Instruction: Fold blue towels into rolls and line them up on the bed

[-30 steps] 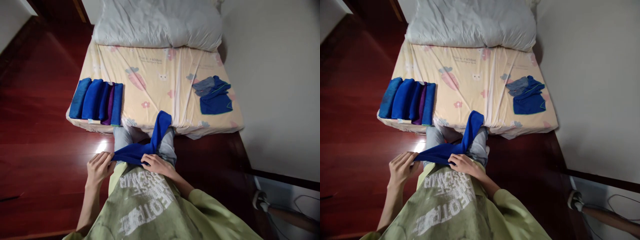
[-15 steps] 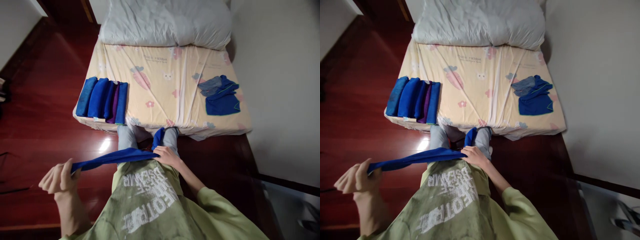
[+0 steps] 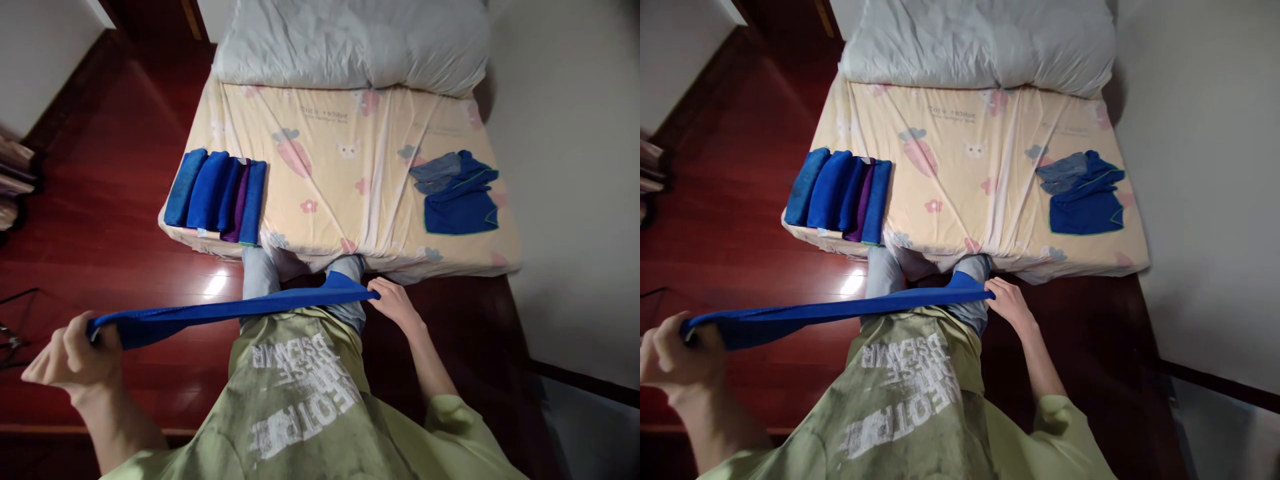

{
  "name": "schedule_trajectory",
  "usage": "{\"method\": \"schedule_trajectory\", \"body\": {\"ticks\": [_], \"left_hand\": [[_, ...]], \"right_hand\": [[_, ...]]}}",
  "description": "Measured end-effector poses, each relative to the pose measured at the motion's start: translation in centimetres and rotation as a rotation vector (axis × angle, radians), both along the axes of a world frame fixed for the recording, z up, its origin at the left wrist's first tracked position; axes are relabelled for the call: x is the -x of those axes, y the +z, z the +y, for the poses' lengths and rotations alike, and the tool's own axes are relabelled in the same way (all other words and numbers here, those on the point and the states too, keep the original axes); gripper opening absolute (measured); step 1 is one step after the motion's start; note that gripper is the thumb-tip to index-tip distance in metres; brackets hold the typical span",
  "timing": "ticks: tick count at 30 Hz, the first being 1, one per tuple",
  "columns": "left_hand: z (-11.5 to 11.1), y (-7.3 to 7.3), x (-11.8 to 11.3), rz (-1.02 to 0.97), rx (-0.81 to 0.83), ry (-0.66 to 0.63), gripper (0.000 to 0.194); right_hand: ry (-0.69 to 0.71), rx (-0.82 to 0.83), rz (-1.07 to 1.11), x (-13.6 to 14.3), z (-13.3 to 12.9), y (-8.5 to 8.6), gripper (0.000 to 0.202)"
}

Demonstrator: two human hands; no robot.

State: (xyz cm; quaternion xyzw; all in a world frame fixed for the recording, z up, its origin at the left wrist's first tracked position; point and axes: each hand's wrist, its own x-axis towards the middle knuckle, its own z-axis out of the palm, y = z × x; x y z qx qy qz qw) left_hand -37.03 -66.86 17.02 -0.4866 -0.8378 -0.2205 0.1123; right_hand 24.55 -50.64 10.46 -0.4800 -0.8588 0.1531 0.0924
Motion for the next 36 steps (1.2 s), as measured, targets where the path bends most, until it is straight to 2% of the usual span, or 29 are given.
{"method": "schedule_trajectory", "body": {"ticks": [3, 8, 13, 17, 20, 24, 29, 33, 36], "left_hand": [[-0.2, 0.1, 0.2, 0.268, -0.040, 0.122, 0.024], [-0.1, 0.6, 0.1, 0.297, 0.015, 0.088, 0.025], [1.8, 2.0, -1.0, 0.328, -0.024, 0.055, 0.016], [3.0, 2.7, -2.2, 0.274, -0.024, 0.045, 0.004], [3.4, 3.0, -3.1, 0.211, 0.053, 0.039, 0.010], [3.5, 3.1, -4.4, 0.170, 0.167, -0.086, 0.015], [3.4, 2.5, -5.1, 0.067, 0.217, -0.198, 0.035], [3.8, 2.6, -5.4, 0.021, 0.172, -0.286, 0.027], [4.7, 3.1, -5.6, 0.035, 0.137, -0.375, 0.023]], "right_hand": [[-0.051, 0.037, 0.007, -1.3, -0.3, 0.3, 0.015], [-0.136, 0.125, 0.084, -3.5, -1.1, 0.4, 0.013], [-0.211, 0.173, 0.253, -5.1, -1.9, 0.8, 0.019], [-0.260, 0.281, 0.490, -5.6, -2.4, 2.8, 0.031], [-0.235, 0.398, 0.645, -6.3, -2.3, 4.7, 0.041], [-0.278, 0.478, 0.753, -8.1, -1.9, 6.2, 0.048], [-0.460, 0.345, 0.911, -10.2, -1.9, 6.3, 0.042], [-0.506, 0.288, 0.963, -11.3, -1.9, 6.4, 0.036], [-0.572, 0.091, 0.870, -11.8, -1.7, 6.8, 0.034]]}}
